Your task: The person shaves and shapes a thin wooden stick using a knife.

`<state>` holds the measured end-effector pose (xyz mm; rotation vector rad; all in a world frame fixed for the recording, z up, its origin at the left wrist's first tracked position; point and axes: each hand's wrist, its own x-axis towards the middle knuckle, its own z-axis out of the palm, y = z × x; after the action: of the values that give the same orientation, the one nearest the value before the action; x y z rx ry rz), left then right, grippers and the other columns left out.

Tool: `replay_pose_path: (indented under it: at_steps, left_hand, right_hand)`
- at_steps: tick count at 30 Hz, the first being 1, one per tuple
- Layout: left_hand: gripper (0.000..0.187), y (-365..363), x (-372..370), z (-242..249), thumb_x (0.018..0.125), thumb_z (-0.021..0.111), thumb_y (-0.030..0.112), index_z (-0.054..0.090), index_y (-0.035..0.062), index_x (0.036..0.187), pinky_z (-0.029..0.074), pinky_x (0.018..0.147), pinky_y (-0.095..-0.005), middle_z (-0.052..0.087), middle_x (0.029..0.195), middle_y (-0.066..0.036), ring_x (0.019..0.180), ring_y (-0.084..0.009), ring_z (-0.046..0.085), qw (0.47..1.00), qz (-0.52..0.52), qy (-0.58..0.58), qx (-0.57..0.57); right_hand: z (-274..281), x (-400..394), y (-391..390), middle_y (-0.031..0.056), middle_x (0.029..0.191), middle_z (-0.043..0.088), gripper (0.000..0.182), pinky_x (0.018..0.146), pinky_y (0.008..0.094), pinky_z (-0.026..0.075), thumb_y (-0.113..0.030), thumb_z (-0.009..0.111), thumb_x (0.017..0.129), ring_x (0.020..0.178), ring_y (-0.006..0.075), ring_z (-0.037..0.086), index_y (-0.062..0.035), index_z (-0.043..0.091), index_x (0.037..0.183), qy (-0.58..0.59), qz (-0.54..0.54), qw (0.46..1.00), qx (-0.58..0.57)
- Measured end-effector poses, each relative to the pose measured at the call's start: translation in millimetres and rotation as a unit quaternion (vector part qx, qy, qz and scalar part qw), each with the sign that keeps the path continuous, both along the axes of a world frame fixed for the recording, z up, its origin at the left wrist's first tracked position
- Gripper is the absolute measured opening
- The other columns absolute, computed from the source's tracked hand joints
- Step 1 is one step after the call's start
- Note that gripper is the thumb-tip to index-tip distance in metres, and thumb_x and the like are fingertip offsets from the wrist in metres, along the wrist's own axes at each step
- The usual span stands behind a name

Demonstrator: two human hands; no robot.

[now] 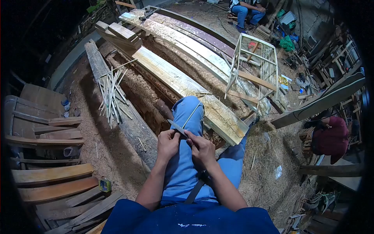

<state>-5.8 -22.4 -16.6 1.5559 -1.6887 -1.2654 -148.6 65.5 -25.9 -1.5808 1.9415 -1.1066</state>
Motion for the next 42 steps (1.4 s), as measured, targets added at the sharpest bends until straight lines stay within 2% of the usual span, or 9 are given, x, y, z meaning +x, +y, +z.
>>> replay_pose_path:
  at_steps: [2,4,14,16,26,28,31,36,42]
  left_hand:
    - [0.021,3,3,-6,0.091,0.065,0.012,0.07,-0.0071,0.085,0.042,0.052,-0.0326,0.061,0.059,-0.007,0.054,-0.0094,0.054,1.0,-0.001,0.0,0.01]
    - [0.022,6,6,-18,0.094,0.064,0.012,0.069,-0.0068,0.083,0.039,0.051,-0.0302,0.057,0.058,-0.002,0.055,-0.0065,0.049,0.994,0.004,0.11,-0.009]
    - [0.021,26,11,2,0.098,0.065,0.013,0.074,-0.0058,0.095,0.04,0.053,-0.0249,0.063,0.066,0.001,0.06,-0.0037,0.051,0.998,0.007,0.063,-0.006]
    - [0.021,37,8,-4,0.099,0.064,0.012,0.074,-0.0057,0.095,0.033,0.049,-0.0233,0.058,0.066,0.006,0.057,-0.0024,0.046,0.988,0.042,0.136,-0.067]
    - [0.021,79,52,16,0.1,0.064,0.013,0.075,-0.0038,0.095,0.031,0.048,-0.0202,0.058,0.065,0.006,0.053,-0.0008,0.043,0.997,0.034,0.073,0.006]
    - [0.023,87,63,18,0.099,0.065,0.014,0.075,-0.006,0.1,0.045,0.058,-0.0223,0.069,0.074,-0.001,0.065,-0.004,0.057,0.994,0.054,0.084,0.051]
    - [0.024,77,50,24,0.099,0.065,0.015,0.074,-0.0071,0.1,0.045,0.059,-0.0213,0.069,0.074,-0.001,0.065,-0.0036,0.056,0.991,0.066,0.1,0.055]
    - [0.022,26,8,2,0.098,0.066,0.016,0.076,-0.004,0.1,0.049,0.061,-0.0249,0.072,0.076,-0.003,0.066,-0.0066,0.061,0.995,0.017,0.093,0.034]
    - [0.022,-12,-14,-11,0.094,0.063,0.012,0.069,-0.006,0.084,0.041,0.051,-0.0327,0.057,0.056,-0.009,0.053,-0.0079,0.052,0.995,-0.035,0.03,-0.086]
  right_hand:
    - [-7,3,2,0.0099,0.076,0.064,0.039,0.059,0.0468,0.051,-0.028,0.067,0.094,0.069,0.0337,0.067,-0.0339,0.065,0.132,0.019,-0.006,1.0,-0.014]
    - [-6,4,2,0.0087,0.071,0.059,0.039,0.055,0.0472,0.049,-0.028,0.067,0.094,0.064,0.032,0.064,-0.0354,0.065,0.132,0.049,-0.009,0.998,-0.024]
    - [-3,10,7,0.0066,0.069,0.055,0.042,0.053,0.0448,0.047,-0.029,0.068,0.092,0.058,0.0291,0.062,-0.0363,0.064,0.134,0.122,-0.014,0.992,-0.016]
    - [-2,7,4,0.0068,0.07,0.055,0.045,0.054,0.0435,0.047,-0.026,0.071,0.091,0.06,0.0285,0.062,-0.0343,0.064,0.135,0.096,-0.031,0.995,-0.014]
    - [-16,-7,-4,0.0075,0.073,0.06,0.042,0.056,0.0445,0.048,-0.025,0.068,0.093,0.062,0.0291,0.063,-0.0344,0.065,0.134,0.119,-0.08,0.99,-0.019]
    - [-19,-14,-9,0.0078,0.073,0.061,0.041,0.057,0.0452,0.049,-0.026,0.069,0.093,0.062,0.0298,0.064,-0.0342,0.065,0.133,0.093,-0.076,0.992,-0.029]
    - [-19,-14,-14,0.008,0.071,0.059,0.041,0.057,0.0453,0.049,-0.027,0.069,0.093,0.062,0.0304,0.064,-0.0343,0.065,0.133,0.09,-0.078,0.993,-0.021]
    - [-6,-13,-16,0.0141,0.088,0.072,0.036,0.063,0.0443,0.053,-0.027,0.067,0.095,0.075,0.0332,0.07,-0.0277,0.067,0.131,0.04,-0.041,0.998,0.002]
    - [-6,-13,-10,0.0137,0.091,0.073,0.036,0.067,0.043,0.055,-0.026,0.067,0.095,0.077,0.0334,0.07,-0.0283,0.067,0.13,0.024,-0.016,1.0,-0.002]
